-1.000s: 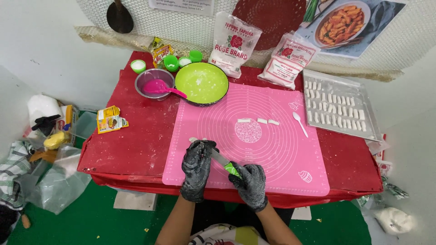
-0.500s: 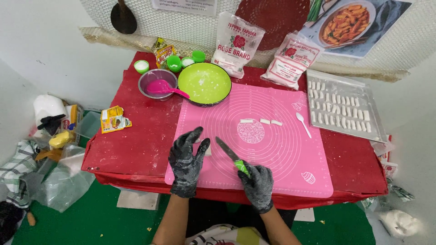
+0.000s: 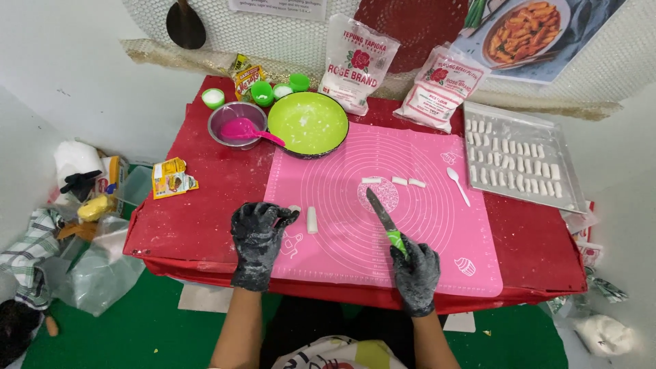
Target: Cutting a long roll of dough into small segments and shaping them into small cylinders on a silicone mat.
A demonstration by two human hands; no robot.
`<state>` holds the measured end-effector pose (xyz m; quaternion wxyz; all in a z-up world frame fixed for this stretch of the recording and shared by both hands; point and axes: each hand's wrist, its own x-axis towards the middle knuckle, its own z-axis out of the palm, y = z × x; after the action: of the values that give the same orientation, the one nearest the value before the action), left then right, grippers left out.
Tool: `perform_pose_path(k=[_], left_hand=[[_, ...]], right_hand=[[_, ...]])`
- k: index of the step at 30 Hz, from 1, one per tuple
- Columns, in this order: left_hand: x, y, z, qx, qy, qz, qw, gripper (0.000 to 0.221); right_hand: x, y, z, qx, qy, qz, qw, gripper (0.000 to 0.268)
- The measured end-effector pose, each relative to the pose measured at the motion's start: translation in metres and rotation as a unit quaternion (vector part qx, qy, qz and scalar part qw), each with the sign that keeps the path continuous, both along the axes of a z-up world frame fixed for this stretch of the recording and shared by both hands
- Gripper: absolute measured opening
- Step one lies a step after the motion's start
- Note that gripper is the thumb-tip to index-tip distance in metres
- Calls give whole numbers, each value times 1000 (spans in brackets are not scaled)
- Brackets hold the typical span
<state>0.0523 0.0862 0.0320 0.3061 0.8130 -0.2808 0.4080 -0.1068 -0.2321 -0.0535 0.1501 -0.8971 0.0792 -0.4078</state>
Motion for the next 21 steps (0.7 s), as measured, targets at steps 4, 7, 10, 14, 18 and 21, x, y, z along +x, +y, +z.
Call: perform_pose_path(k=[4,7,10,14,18,21], left_hand=[[15,-1,-32,50,15,13,999,14],[25,-3,-49,107,55,28,992,17],[32,-3,-63,135,60,7,989,28],[29,-5,-58,131,61,39,989,29],[27,-6,-49,133,102,37,985,30],[26,-2,-43,74,68,-23,995,29]], right_hand=[[-1,-10,-7,-9,-27,7,1000,29],[-2,-10,-2,-14,-38,15,999,30],[-3,-9,3,-1,-24,23,999,30],[-3,-11,0,0,-18,22,1000,29],[-3,-12,-3,-9,-16,18,1000,27],[-3,-12,-4,-9,-23,25,999,29]])
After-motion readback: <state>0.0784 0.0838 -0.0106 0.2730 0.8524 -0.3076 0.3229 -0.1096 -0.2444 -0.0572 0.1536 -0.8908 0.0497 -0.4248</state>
